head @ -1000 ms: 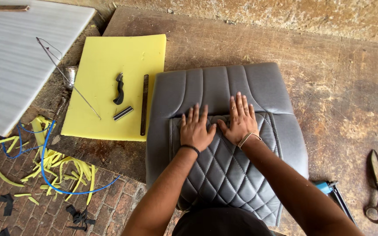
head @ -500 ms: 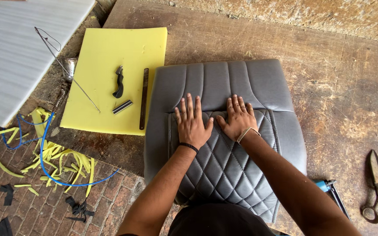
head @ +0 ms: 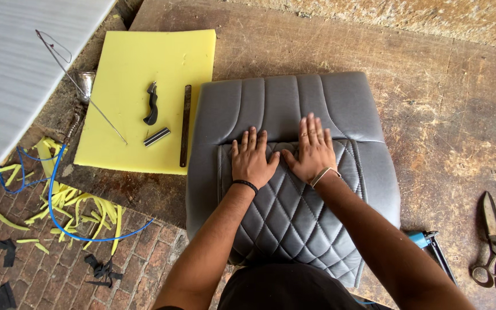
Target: The person secures fabric to a chair cushion frame using a pneumatic staple gun, then flips the cushion to inspect the quilted grey upholstery. They place the cushion onto a chair frame and handle a separate foam and frame assembly.
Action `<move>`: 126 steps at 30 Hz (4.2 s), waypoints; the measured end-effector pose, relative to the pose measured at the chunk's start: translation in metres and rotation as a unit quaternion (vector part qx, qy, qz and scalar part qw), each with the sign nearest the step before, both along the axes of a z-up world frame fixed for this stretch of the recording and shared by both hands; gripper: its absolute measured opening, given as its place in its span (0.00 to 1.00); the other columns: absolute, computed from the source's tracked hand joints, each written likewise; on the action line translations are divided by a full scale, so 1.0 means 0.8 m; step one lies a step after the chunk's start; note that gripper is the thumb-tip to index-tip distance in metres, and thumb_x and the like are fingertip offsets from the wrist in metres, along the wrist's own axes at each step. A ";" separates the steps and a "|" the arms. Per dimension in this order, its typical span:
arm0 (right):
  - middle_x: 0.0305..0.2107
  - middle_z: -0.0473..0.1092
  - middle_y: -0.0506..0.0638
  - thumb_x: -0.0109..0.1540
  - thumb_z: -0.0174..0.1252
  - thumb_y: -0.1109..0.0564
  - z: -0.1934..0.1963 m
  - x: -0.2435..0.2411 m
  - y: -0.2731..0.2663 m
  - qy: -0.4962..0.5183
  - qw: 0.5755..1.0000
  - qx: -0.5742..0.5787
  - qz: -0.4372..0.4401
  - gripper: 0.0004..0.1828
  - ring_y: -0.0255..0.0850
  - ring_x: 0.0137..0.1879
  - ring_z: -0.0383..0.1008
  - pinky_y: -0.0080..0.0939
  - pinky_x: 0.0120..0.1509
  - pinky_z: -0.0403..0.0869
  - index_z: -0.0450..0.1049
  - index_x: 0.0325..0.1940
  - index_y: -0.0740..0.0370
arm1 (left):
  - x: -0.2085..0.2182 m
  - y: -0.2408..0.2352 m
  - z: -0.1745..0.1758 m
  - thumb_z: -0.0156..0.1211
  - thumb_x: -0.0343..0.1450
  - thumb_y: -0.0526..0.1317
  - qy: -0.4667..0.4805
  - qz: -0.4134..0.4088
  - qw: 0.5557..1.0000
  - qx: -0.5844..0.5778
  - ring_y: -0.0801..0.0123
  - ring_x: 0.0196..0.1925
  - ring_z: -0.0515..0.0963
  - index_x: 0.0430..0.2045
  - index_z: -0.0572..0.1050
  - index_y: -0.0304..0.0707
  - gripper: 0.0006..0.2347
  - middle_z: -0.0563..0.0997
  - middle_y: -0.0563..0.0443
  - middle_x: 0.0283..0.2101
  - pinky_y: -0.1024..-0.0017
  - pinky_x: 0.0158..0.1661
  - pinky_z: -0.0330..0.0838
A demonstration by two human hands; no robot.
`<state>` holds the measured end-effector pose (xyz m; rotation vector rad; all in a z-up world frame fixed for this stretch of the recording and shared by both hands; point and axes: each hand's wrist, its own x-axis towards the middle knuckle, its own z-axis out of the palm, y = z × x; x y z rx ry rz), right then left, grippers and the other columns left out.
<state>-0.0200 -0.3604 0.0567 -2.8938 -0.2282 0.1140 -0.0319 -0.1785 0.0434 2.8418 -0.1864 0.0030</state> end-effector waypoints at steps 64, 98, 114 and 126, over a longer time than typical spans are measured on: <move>0.62 0.72 0.74 0.58 0.57 0.26 -0.023 -0.065 -0.227 0.196 0.759 0.383 -0.489 0.54 0.65 0.67 0.73 0.61 0.70 0.72 0.70 0.70 0.77 | -0.175 0.241 -0.020 0.52 0.61 0.68 0.202 0.200 0.756 -0.590 0.49 0.72 0.66 0.69 0.60 0.39 0.44 0.67 0.35 0.70 0.47 0.65 0.62; 0.59 0.72 0.61 0.62 0.62 0.52 0.398 -0.176 -0.184 -0.290 0.801 0.511 -0.116 0.27 0.49 0.66 0.73 0.51 0.72 0.69 0.70 0.63 0.67 | 0.093 -0.233 0.588 0.57 0.70 0.57 -0.356 -0.413 0.837 0.042 0.59 0.35 0.81 0.21 0.82 0.48 0.17 0.83 0.51 0.27 0.51 0.50 0.70; 0.57 0.71 0.67 0.60 0.66 0.40 0.376 -0.030 -0.296 -0.235 0.809 0.517 -0.153 0.45 0.55 0.61 0.73 0.52 0.68 0.70 0.62 0.72 0.74 | 0.076 0.109 0.223 0.64 0.68 0.58 -0.237 -0.031 0.820 -0.521 0.49 0.70 0.63 0.72 0.47 0.36 0.43 0.57 0.35 0.70 0.51 0.63 0.63; 0.63 0.63 0.76 0.62 0.61 0.40 0.247 -0.113 -0.297 -0.221 0.721 0.594 -0.280 0.46 0.63 0.69 0.64 0.61 0.73 0.61 0.58 0.72 0.77 | 0.090 0.126 0.225 0.63 0.65 0.57 0.046 0.007 0.679 -0.733 0.50 0.64 0.73 0.64 0.67 0.28 0.36 0.74 0.36 0.63 0.56 0.60 0.69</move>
